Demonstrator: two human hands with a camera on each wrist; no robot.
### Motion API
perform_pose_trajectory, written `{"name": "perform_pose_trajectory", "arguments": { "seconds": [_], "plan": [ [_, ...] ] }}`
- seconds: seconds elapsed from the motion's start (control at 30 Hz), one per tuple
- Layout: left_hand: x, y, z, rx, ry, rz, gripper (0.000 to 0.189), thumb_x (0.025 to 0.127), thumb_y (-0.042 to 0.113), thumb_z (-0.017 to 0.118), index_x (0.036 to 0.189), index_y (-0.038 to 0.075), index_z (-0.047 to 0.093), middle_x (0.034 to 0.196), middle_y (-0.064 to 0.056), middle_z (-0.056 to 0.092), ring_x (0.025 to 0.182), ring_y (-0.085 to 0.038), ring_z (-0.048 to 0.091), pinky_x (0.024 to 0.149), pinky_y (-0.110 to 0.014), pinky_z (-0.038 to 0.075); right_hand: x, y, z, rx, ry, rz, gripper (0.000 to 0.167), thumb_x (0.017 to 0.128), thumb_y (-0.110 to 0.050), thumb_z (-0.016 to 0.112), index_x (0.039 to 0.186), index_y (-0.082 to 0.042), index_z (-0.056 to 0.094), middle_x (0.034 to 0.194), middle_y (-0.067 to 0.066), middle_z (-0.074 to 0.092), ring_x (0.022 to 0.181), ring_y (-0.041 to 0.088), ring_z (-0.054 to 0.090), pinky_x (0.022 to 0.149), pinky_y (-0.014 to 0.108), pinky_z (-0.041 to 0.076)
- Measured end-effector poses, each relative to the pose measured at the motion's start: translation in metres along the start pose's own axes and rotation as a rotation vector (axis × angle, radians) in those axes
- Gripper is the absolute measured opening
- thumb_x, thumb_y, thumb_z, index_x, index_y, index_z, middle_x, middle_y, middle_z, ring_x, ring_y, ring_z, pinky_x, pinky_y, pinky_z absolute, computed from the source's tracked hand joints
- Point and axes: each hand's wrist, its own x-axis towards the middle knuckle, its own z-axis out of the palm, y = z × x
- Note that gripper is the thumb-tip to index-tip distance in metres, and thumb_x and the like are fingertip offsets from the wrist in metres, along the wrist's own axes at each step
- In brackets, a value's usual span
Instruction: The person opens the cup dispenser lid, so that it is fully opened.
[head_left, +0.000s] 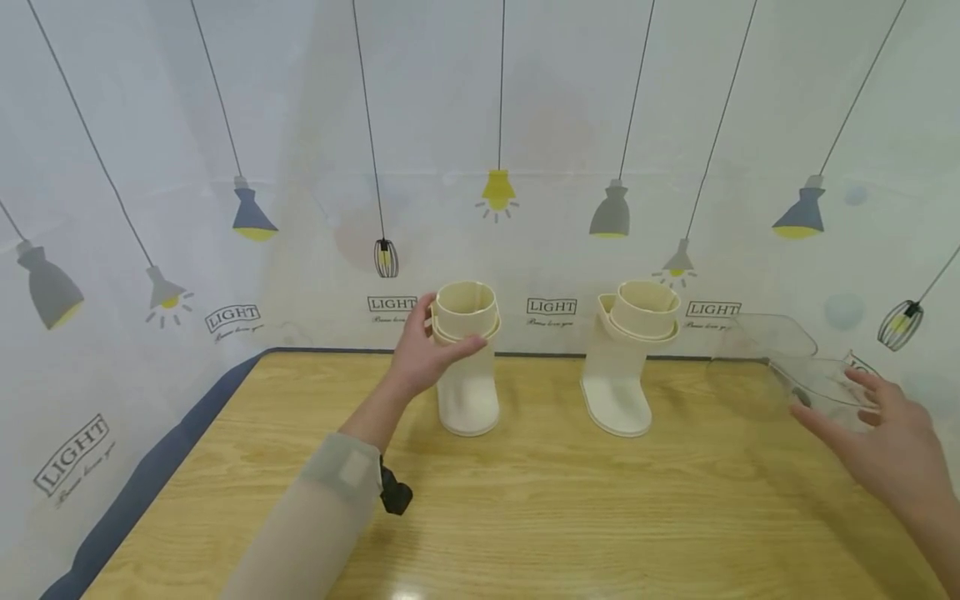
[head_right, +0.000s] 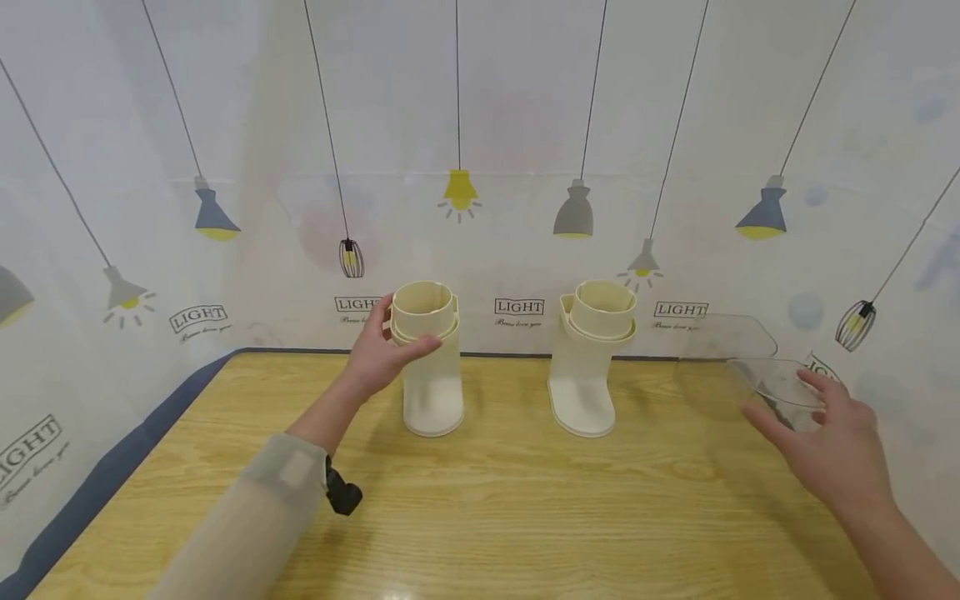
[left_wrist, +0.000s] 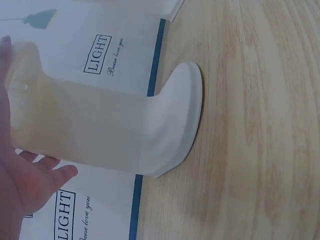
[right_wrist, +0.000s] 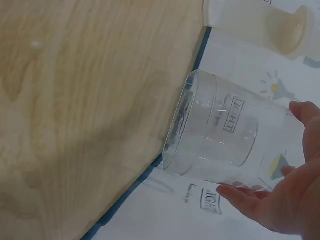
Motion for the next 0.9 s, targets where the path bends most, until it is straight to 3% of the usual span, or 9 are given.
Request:
{"name": "perform_pose_trajectory", "arguments": {
  "seconds": [0.2,0.43,0.7,0.9],
  "plan": [
    [0.002,0.0,-0.003,0.012,-0.017,-0.01,0.116,0.064,0.062,0.089,0.157,0.035,0.025,0.157,-0.001,0.033,0.14,-0.032,0.037,0.105,-0.058,0.041,0.004,0.018,0.006,-0.027,0.008,0.007,0.105,0.091,-0.058,0.067,0.158,0.003,0.016,0.157,0.041,0.008,0.118,0.068,0.038,0.078,0.073,0.045],
    [0.002,0.001,-0.004,0.034,-0.024,-0.033,0.124,0.06,0.067,0.088,0.159,0.033,0.021,0.16,-0.003,0.03,0.142,-0.033,0.035,0.106,-0.058,0.04,0.007,0.033,0.019,0.025,0.011,0.008,0.104,0.09,-0.055,0.07,0.155,0.007,0.018,0.15,0.048,0.008,0.117,0.067,0.039,0.075,0.071,0.045],
    [0.005,-0.002,-0.006,0.016,-0.04,-0.02,0.12,0.061,0.066,0.088,0.158,0.036,0.023,0.161,-0.003,0.028,0.143,-0.034,0.033,0.106,-0.059,0.04,0.012,0.035,0.025,0.016,-0.007,-0.054,0.104,0.093,-0.053,0.067,0.156,0.006,0.01,0.146,0.048,0.01,0.113,0.066,0.036,0.068,0.066,0.045],
    [0.008,-0.005,-0.007,0.008,-0.05,-0.013,0.117,0.063,0.063,0.089,0.157,0.038,0.024,0.159,-0.001,0.031,0.142,-0.033,0.035,0.105,-0.058,0.041,0.012,0.032,0.026,0.001,-0.002,-0.055,0.105,0.092,-0.054,0.068,0.156,0.007,0.01,0.142,0.048,0.016,0.115,0.064,0.033,0.067,0.065,0.044]
  ]
}}
